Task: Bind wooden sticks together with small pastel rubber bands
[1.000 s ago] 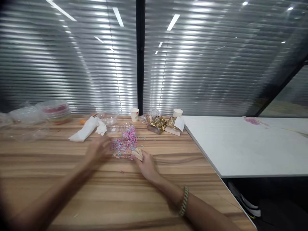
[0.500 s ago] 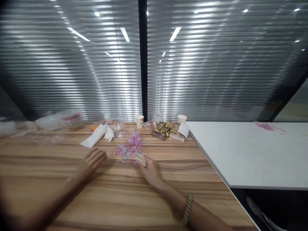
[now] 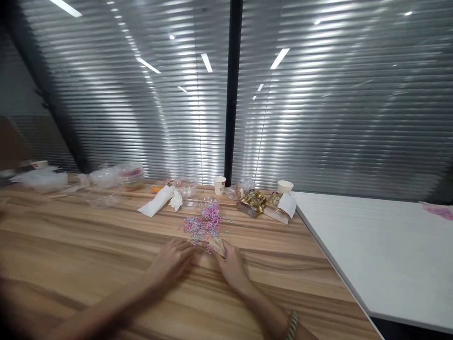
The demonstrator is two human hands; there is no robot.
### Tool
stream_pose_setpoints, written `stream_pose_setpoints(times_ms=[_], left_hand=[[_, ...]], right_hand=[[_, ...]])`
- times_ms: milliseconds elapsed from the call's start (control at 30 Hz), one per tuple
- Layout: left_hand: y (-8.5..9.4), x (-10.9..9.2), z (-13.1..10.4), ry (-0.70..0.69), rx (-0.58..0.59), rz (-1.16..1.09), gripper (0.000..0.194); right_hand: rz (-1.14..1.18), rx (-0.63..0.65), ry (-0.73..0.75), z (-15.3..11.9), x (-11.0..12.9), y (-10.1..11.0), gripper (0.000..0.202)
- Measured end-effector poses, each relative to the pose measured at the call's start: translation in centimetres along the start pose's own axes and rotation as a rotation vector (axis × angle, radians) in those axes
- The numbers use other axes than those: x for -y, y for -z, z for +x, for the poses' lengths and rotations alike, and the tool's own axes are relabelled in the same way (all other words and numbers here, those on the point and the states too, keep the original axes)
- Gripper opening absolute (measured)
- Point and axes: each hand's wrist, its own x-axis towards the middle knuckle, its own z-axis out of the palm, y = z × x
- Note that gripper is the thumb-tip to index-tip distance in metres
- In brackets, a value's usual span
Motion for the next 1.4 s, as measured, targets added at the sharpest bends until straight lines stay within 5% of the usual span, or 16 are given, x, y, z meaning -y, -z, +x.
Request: stream_pose_setpoints(times_ms=[267, 533, 1200, 1400], left_hand=[[-3.1, -2.8, 3.8, 0.048, -0.078, -0.637, 0.029], [-4.4, -0.5, 3.4, 0.290, 0.090, -1.104, 0.034], [-3.7, -1.3, 3.5, 0.460, -0.013, -1.314, 0.042], [-4.1, -0.5, 3.1, 0.338, -0.252, -0.850, 0.034]], right_hand=[[0.009, 0.009, 0.012, 0.2, -0.2, -0.1, 0.038], [-0.009, 0.004, -0.002, 0.3, -0.2, 0.0, 0.055], [-0.090, -0.022, 0.010, -0.3, 0.2, -0.2, 0.053], [-0.056, -0.028, 0.011, -0.2, 0.0, -0.2, 0.056]])
